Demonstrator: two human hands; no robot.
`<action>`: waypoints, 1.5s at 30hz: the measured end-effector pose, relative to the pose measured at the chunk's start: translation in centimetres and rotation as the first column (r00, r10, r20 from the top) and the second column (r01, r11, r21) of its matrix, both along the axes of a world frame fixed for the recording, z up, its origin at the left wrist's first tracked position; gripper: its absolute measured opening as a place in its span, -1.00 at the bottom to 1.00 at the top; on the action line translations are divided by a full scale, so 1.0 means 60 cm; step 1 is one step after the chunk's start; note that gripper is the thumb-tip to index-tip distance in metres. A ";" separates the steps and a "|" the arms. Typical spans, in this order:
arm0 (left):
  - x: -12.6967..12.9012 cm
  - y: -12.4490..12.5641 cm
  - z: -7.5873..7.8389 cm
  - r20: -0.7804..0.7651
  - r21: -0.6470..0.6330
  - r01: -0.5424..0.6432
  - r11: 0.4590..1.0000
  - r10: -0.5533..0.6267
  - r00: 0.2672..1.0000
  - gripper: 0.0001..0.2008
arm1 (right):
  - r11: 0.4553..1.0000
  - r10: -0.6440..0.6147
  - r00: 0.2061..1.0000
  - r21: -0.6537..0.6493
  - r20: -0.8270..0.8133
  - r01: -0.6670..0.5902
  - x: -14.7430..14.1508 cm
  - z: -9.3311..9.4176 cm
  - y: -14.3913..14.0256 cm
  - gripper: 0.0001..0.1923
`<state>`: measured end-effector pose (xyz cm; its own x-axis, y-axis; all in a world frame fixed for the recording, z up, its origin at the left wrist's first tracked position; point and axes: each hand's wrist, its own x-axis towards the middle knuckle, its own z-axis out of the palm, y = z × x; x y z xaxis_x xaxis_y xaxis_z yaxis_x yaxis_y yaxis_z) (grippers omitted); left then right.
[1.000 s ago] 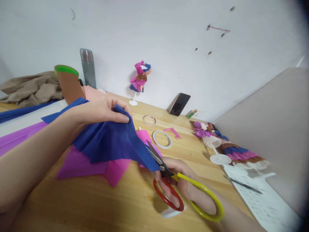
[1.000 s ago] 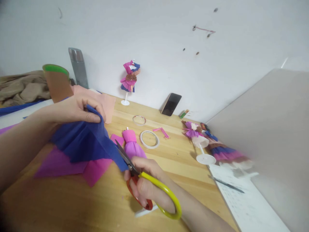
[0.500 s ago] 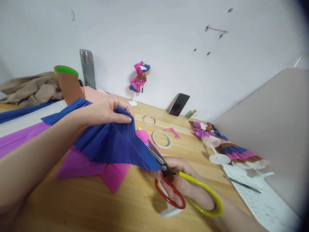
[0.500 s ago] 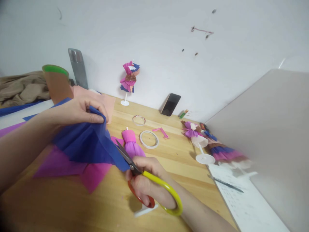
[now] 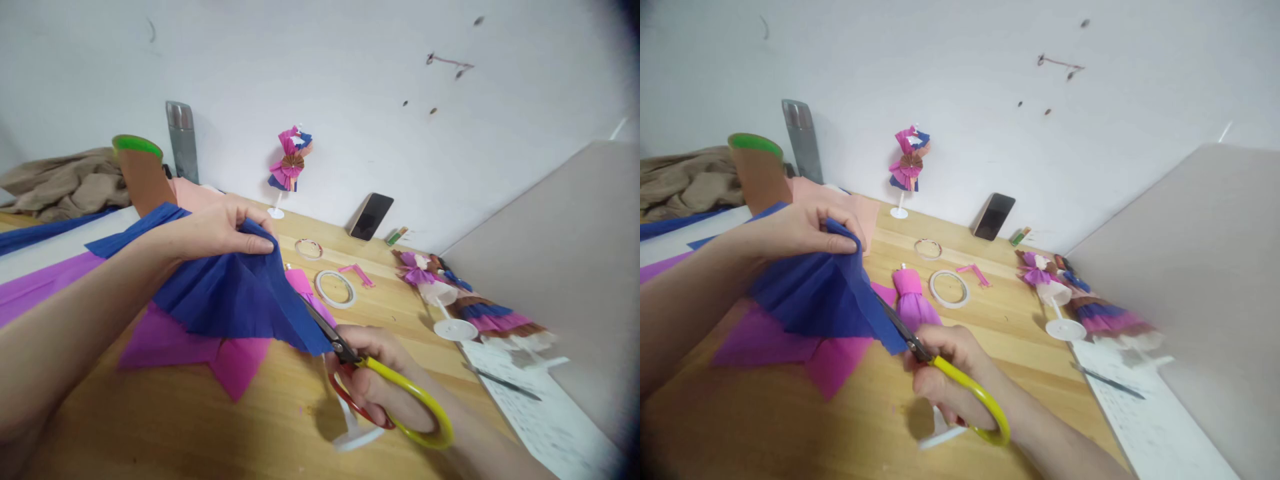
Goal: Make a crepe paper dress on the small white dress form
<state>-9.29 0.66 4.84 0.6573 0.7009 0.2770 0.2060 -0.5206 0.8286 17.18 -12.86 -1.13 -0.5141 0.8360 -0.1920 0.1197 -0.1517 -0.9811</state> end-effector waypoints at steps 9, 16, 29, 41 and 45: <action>-0.007 -0.001 0.011 0.003 0.126 -0.050 0.991 0.050 0.999 -0.89 | 0.997 0.008 0.999 0.081 -0.038 -0.005 -0.001 0.010 0.003 -0.47; -0.008 -0.001 0.014 -0.006 0.128 -0.075 0.989 0.077 0.997 -0.88 | 0.995 0.033 0.995 0.092 -0.093 -0.024 0.004 -0.002 0.007 -0.48; 0.003 -0.004 0.005 -0.037 0.011 -0.044 0.999 0.045 0.998 -0.87 | 0.984 0.143 0.978 0.127 -0.154 -0.124 0.009 0.005 0.015 -0.36; 0.015 -0.020 0.006 -0.095 -0.068 -0.016 0.998 0.010 0.995 -0.80 | 0.988 0.124 0.990 0.105 -0.063 -0.117 0.003 0.020 0.011 -0.44; 0.016 -0.021 0.006 -0.100 -0.069 -0.012 0.998 0.005 0.995 -0.79 | 0.991 0.079 0.994 0.117 -0.073 -0.070 -0.001 0.025 0.010 -0.45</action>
